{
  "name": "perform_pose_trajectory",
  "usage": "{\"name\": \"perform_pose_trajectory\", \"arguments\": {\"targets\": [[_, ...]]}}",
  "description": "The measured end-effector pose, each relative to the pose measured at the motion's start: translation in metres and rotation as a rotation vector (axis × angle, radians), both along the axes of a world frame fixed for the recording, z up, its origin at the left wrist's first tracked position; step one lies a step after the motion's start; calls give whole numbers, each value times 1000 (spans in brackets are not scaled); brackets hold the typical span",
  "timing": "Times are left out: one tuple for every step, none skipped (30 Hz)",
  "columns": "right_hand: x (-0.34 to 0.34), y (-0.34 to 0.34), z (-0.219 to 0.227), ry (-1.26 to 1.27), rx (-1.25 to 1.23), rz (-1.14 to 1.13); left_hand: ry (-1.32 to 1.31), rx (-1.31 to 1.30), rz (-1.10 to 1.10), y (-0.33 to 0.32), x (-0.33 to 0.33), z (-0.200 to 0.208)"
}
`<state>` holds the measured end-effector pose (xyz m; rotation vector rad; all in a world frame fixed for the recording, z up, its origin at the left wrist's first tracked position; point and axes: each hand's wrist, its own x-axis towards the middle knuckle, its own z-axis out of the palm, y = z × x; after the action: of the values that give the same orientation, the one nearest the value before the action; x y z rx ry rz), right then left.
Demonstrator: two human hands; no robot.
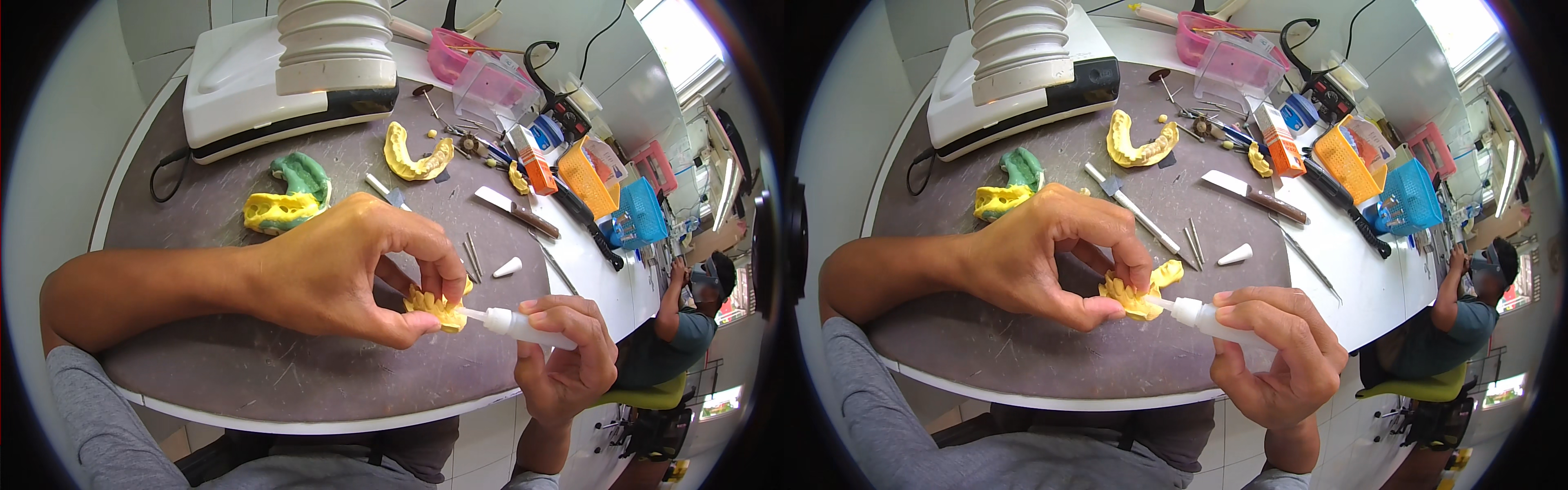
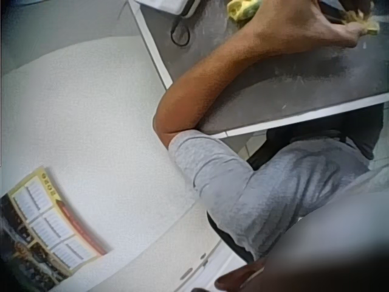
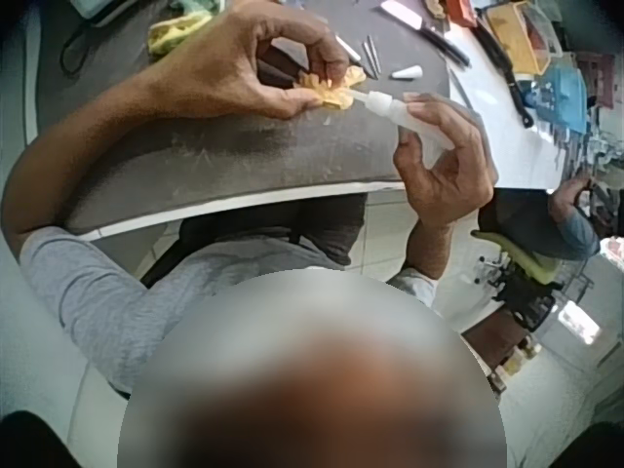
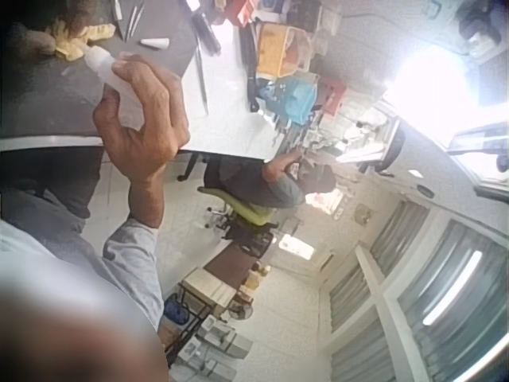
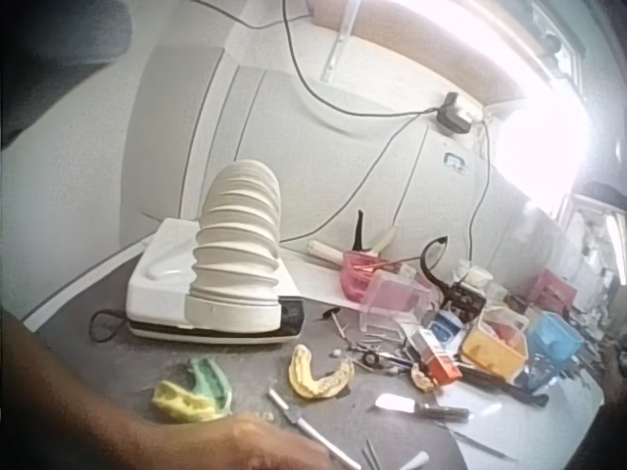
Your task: Trimming excess material from dental impressions and gluing components together for a prosthetic model.
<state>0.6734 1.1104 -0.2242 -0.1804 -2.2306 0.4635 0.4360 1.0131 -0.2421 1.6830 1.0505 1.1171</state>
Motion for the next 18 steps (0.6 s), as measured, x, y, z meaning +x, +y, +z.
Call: {"name": "perform_pose_trajectory", "arguments": {"targets": [[1, 0, 0, 18, -19, -17, 2, 4, 1, 0, 0, 1], [1, 0, 1, 19, -18, -17, 4, 9, 2, 0, 1, 1], [1, 0, 1, 17, -14, -15, 4, 10, 2, 0, 1, 2], [1, 0, 1, 15, -11, -14, 1, 3, 2, 0, 1, 2], [1, 0, 1, 15, -12, -15, -2, -4, 2, 0, 1, 2], [1, 1, 1, -1, 2, -7, -2, -4, 2, 0, 1, 2], [0, 1, 1, -17, 14, 1, -10, -10, 4, 0, 0, 1], [0, 1, 1, -17, 14, 1, -18, -15, 6, 0, 0, 1], [-1, 1, 0, -14, 18, 10, -18, -15, 6, 0, 0, 1], [-2, 1, 0, -12, 21, 21, -6, -8, 4, 0, 0, 1], [-2, 1, 1, -11, 20, 23, 6, -1, 3, 0, 0, 1], [-2, 1, 2, -18, 25, 19, 7, -2, 4, 0, -1, 1], [-1, 0, 3, -25, 32, 14, 3, -1, 3, 0, 0, 1], [1, 0, 3, -26, 33, 13, -2, 0, 3, 0, 0, 1], [2, 1, 4, -27, 46, -1, -2, 2, 2, 0, 0, 1], [3, 1, 4, -28, 58, -15, 8, 7, 3, 0, 1, 1], [3, 1, 5, -28, 58, -15, 19, 12, 4, 0, 1, 2], [3, 1, 6, -25, 58, -9, 19, 12, 4, 0, 1, 1]]}}
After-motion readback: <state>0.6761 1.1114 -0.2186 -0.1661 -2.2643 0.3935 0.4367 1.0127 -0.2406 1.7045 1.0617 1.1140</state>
